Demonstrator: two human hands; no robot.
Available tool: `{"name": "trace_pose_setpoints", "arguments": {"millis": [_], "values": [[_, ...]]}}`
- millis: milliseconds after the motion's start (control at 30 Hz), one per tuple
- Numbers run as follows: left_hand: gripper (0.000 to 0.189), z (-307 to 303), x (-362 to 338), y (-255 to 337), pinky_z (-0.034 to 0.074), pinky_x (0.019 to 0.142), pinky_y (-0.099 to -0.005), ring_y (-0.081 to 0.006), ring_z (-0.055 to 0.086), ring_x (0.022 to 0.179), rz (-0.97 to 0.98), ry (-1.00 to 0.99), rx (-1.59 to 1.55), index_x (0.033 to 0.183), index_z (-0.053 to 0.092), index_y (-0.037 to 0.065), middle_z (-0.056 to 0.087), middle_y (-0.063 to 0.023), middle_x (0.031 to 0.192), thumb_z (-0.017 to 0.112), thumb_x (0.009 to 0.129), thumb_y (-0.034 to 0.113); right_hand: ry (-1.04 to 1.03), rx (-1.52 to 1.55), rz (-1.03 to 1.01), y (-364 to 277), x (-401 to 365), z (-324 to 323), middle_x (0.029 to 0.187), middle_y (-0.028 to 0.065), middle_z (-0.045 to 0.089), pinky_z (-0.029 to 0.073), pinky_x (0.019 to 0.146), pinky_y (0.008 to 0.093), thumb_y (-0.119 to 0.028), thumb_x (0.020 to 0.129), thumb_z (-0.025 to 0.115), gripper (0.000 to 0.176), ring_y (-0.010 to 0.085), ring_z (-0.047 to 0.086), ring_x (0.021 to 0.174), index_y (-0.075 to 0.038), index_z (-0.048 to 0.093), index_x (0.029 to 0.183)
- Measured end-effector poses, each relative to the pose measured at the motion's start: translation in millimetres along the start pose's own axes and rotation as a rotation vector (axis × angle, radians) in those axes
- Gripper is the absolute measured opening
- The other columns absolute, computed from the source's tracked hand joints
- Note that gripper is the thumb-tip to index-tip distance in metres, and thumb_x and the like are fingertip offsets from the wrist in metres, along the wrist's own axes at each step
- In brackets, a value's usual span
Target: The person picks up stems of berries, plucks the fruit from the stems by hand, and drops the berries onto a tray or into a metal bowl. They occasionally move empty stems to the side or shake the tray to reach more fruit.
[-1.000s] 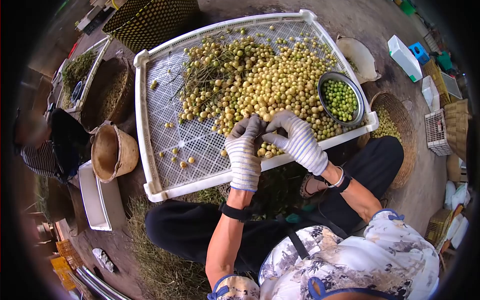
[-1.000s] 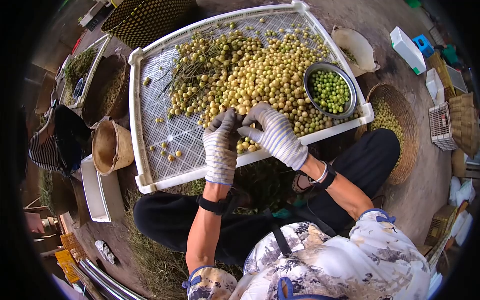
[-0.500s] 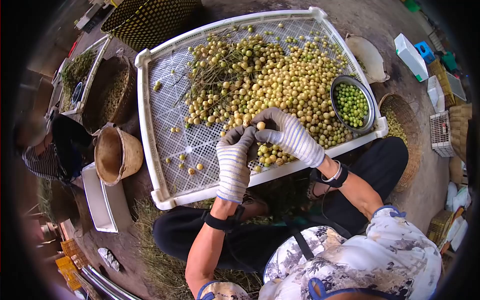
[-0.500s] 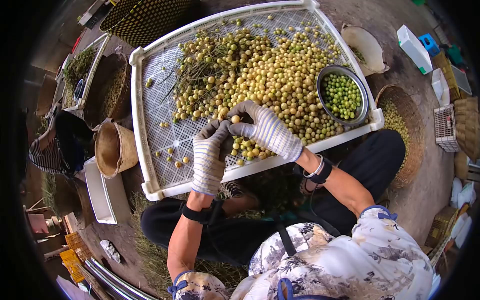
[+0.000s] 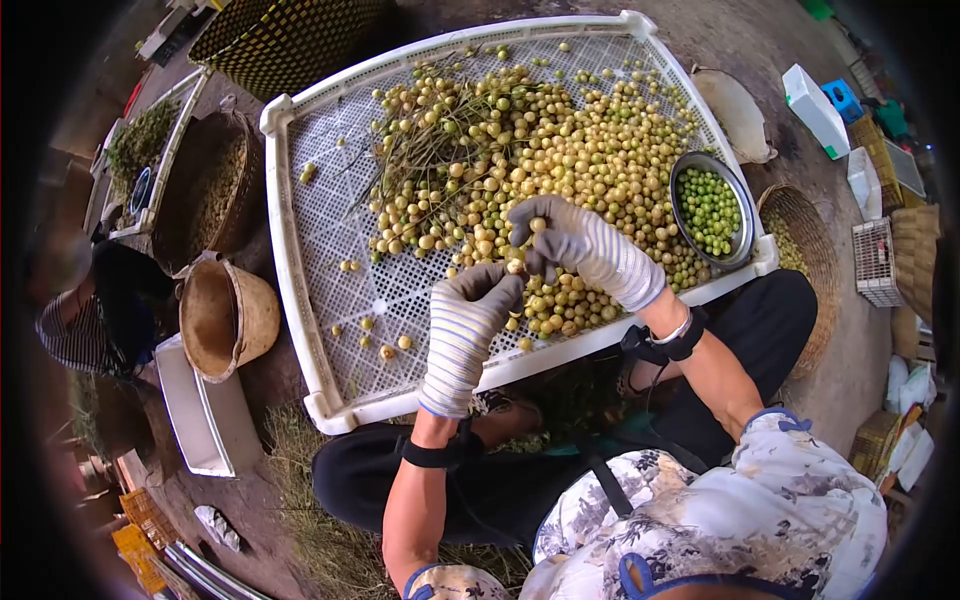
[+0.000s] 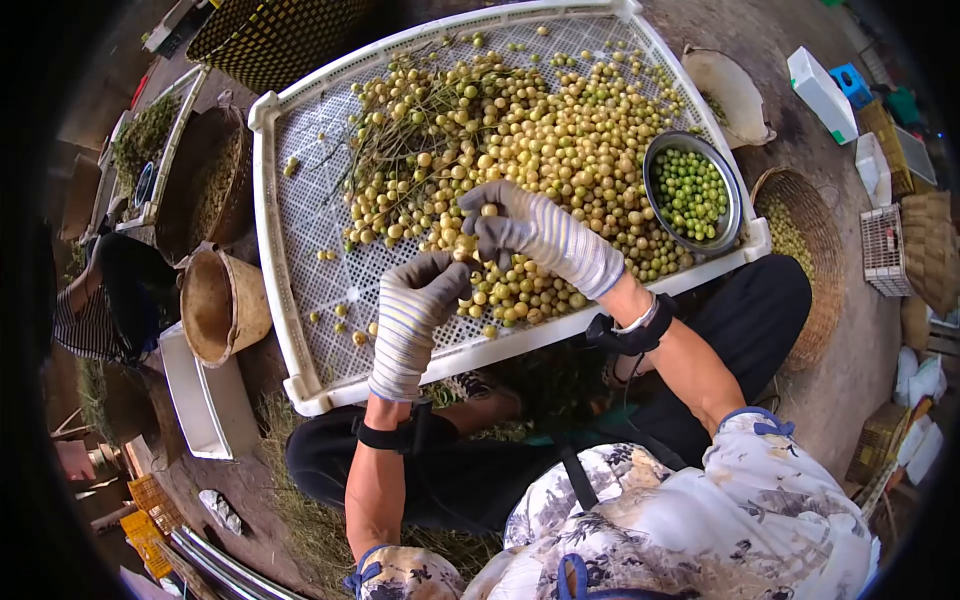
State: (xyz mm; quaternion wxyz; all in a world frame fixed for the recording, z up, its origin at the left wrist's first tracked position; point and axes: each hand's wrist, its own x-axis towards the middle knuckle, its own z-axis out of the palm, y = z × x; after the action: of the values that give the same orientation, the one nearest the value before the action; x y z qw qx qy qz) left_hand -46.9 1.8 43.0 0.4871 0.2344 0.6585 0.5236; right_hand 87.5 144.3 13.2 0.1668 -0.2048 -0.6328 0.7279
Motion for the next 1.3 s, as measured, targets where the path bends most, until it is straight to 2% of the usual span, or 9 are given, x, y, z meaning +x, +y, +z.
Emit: {"name": "trace_pose_setpoints", "arguments": {"millis": [67,133,467,533,600,733,900,1133,1300], "values": [[0.022,1.8,6.4,-16.3,0.043,0.053,-0.0184,-0.0032,0.053,0.059,0.136,-0.013,0.167,0.091,0.071,-0.005,0.064,0.0013,0.069,0.069,0.090,0.017,-0.095,-0.386,-0.317,8.3,11.2,-2.5,0.092,0.0049,0.064,0.050,0.076,0.0260,-0.044,0.085,0.072,0.055,0.0134,0.061,0.082,-0.002,0.058,0.117],[0.022,7.1,4.3,-25.1,0.043,0.054,-0.0191,-0.0038,0.053,0.059,0.209,0.046,0.171,0.093,0.070,-0.007,0.064,0.0015,0.069,0.068,0.091,0.016,-0.206,-0.470,-0.091,-9.4,9.6,6.3,0.091,0.0041,0.065,0.050,0.082,0.0274,-0.033,0.087,0.072,0.038,0.0152,0.062,0.086,-0.002,0.064,0.108],[0.013,-15.3,10.6,-19.2,0.022,0.039,-0.0191,-0.0027,0.033,0.042,-0.083,0.033,-0.667,0.096,0.067,0.003,0.051,0.0055,0.062,0.066,0.092,0.016,0.264,0.274,0.092,-2.2,9.6,5.1,0.075,0.0001,0.064,0.041,0.047,0.0174,-0.025,0.093,0.066,0.024,0.0065,0.056,0.057,-0.001,0.067,0.096],[0.015,-16.7,13.7,-19.1,0.022,0.039,-0.0193,-0.0031,0.031,0.042,-0.062,0.169,-0.719,0.101,0.064,0.003,0.047,0.0066,0.060,0.067,0.091,0.014,0.412,-0.026,-0.215,11.1,36.9,-37.8,0.084,0.0049,0.071,0.050,0.057,0.0238,-0.026,0.091,0.068,0.023,0.0137,0.062,0.064,-0.004,0.070,0.100],[0.020,-17.0,13.0,-17.0,0.022,0.039,-0.0195,-0.0027,0.031,0.042,-0.010,0.161,-0.757,0.106,0.063,0.003,0.047,0.0066,0.061,0.067,0.090,0.014,0.550,-1.174,-0.685,-15.9,56.1,-66.6,0.093,0.0074,0.073,0.055,0.075,0.0334,-0.025,0.087,0.069,0.020,0.0210,0.067,0.078,-0.011,0.073,0.101],[0.026,-12.5,6.2,-17.1,0.023,0.039,-0.0197,-0.0023,0.029,0.043,-0.100,0.200,-0.585,0.111,0.060,0.004,0.044,0.0074,0.063,0.069,0.089,0.013,0.113,-0.903,-0.300,-25.5,88.1,-26.9,0.097,0.0082,0.070,0.052,0.083,0.0377,-0.023,0.084,0.070,0.017,0.0253,0.064,0.092,-0.010,0.074,0.095],[0.023,-10.4,14.9,-39.5,0.017,0.039,-0.0223,-0.0044,0.021,0.042,-0.285,0.166,-0.789,0.114,0.061,0.007,0.026,0.0089,0.056,0.062,0.095,0.021,0.001,-1.562,-0.377,28.4,144.1,45.1,0.103,0.0049,0.065,0.052,0.082,0.0374,-0.014,0.079,0.072,0.016,0.0259,0.061,0.096,-0.015,0.072,0.094],[0.027,-6.2,19.0,-49.6,0.031,0.046,-0.0223,-0.0086,0.037,0.051,-0.330,0.071,-1.005,0.112,0.059,0.004,0.038,0.0056,0.061,0.054,0.100,0.028,0.256,-0.752,-0.354,-10.3,124.1,27.7,0.085,0.0082,0.066,0.053,0.073,0.0349,-0.014,0.085,0.069,0.012,0.0205,0.063,0.077,-0.006,0.067,0.093],[0.048,-2.2,32.9,-76.3,0.052,0.086,-0.0391,-0.0301,0.064,0.103,-0.057,-0.303,-0.917,0.127,0.052,-0.002,0.065,-0.0156,0.113,0.051,0.100,0.038,0.457,-0.331,-0.479,-33.5,73.2,21.0,0.082,0.0049,0.064,0.053,0.069,0.0274,-0.008,0.090,0.065,0.011,0.0118,0.063,0.077,-0.002,0.061,0.097]]}}
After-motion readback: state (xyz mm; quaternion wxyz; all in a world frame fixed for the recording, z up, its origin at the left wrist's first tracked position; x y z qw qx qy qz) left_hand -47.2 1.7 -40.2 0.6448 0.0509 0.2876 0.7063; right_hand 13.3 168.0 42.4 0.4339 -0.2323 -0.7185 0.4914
